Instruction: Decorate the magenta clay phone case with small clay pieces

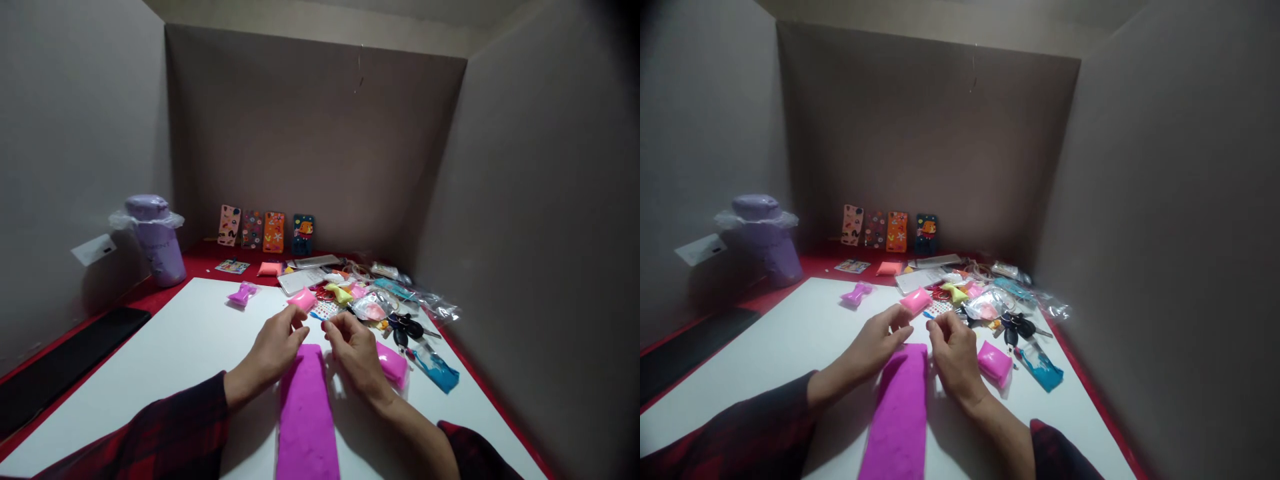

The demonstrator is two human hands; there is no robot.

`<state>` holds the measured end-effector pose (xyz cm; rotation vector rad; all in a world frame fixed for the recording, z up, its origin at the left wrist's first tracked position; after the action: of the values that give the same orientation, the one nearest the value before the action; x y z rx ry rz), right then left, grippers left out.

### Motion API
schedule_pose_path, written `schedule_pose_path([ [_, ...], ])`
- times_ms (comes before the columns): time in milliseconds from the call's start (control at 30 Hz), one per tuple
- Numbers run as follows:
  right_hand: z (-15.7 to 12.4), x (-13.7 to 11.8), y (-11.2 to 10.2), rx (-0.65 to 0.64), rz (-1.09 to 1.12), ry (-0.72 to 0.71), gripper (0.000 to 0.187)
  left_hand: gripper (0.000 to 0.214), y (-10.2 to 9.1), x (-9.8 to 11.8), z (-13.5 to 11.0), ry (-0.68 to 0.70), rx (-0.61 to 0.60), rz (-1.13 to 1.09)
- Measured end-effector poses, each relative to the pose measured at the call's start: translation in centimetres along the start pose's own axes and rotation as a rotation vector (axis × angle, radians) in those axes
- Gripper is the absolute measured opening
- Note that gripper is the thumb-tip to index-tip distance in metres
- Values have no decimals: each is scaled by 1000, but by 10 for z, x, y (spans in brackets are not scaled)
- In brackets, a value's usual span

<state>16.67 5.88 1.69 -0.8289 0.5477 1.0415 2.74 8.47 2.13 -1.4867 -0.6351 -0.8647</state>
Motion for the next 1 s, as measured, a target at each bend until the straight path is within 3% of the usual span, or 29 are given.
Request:
schedule_pose_path([
  [100,0,-3,1,-30,-64,-21,21,15,3,-6,4,28,-2,278],
  [233,-1,-5,2,-48,-101,-43,20,20,3,-14,7,30,0,456],
  [400,-3,-2,14,-148,-111,-56,18,15,10,-16,7,78,-43,438],
  [733,-2,-1,16,-137,-84,-81,18,14,8,-11,7,94,-20,397],
  [833,2,-7,7,-86,-74,-105,18,14,6,-9,4,87,-15,415],
  [1000,11,-14,-31,163,-124,-136,20,15,3,-5,-2,50,2,528],
])
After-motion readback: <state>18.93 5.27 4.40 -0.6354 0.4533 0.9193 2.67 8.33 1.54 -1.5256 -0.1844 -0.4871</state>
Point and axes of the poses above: each hand's wrist, its own z-axis towards the middle knuckle, its own y-axis out of the palm, x = y × z, the point moved 10 cm from there along z, towards the middle knuckle, and after that the axes turned 14 degrees about -y, right-handed, at the moved point
